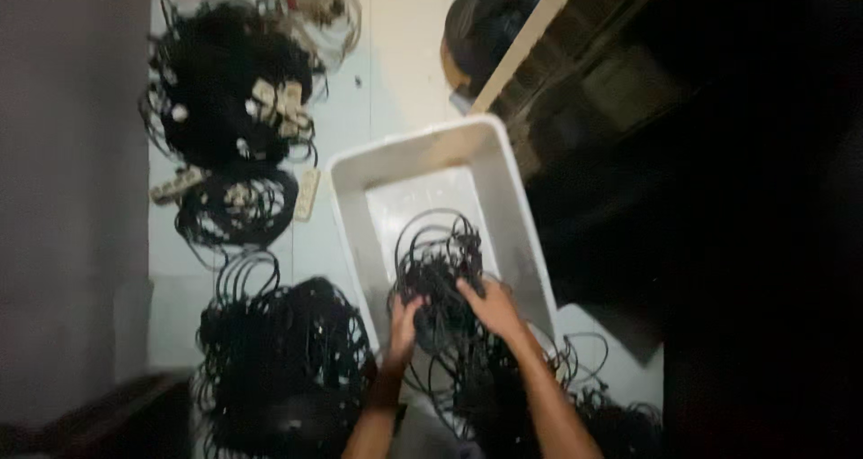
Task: The person sorts through large piles of black cables on the floor, picking them up, coiling some by hand, and placing them into a white plastic bin.
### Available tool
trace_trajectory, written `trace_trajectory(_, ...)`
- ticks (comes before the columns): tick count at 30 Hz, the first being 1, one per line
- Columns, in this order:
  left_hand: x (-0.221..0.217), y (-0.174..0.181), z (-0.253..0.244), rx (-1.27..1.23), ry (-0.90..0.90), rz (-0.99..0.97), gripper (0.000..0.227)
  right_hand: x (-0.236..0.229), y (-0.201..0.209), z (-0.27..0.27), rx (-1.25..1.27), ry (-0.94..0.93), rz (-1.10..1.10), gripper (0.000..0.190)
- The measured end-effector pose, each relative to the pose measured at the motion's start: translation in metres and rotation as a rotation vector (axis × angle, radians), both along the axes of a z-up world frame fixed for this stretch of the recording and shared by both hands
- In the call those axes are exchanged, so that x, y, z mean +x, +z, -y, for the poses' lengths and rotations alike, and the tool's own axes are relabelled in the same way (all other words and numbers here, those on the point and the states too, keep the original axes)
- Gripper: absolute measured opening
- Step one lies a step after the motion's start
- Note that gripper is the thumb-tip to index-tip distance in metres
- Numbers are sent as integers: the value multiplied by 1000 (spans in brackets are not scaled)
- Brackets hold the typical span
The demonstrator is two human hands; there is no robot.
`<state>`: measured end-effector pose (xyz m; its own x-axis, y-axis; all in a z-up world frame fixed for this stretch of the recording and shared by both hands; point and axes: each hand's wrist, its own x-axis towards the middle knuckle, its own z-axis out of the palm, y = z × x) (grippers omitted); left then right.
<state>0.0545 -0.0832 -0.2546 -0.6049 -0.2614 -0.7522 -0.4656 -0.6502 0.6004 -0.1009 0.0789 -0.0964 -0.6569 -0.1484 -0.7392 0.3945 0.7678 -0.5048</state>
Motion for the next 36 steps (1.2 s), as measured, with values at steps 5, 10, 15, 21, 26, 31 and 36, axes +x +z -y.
trace_trajectory(5,10,-58,15,-831,-441,-247,58,-6,-50,20,162,320,-393,80)
trace_trajectory(10,36,-55,2,-1083,-711,-497,38,38,-66,8,59,255,-572,65)
trace_trajectory(15,82,-18,-46,-660,-742,-168,44,114,-69,-37,93,174,-330,31)
trace_trajectory(21,136,29,-79,-658,-909,-155,25,232,-74,-85,127,-196,-632,44)
trace_trajectory(26,167,47,-92,-540,-1000,-265,13,296,-99,-107,183,-310,-796,48)
trace_trajectory(31,189,54,-97,-482,-647,-139,34,357,-148,-112,283,-458,-798,61)
trace_trajectory(36,200,48,-89,-467,-528,116,33,372,-128,-108,96,-489,-450,85)
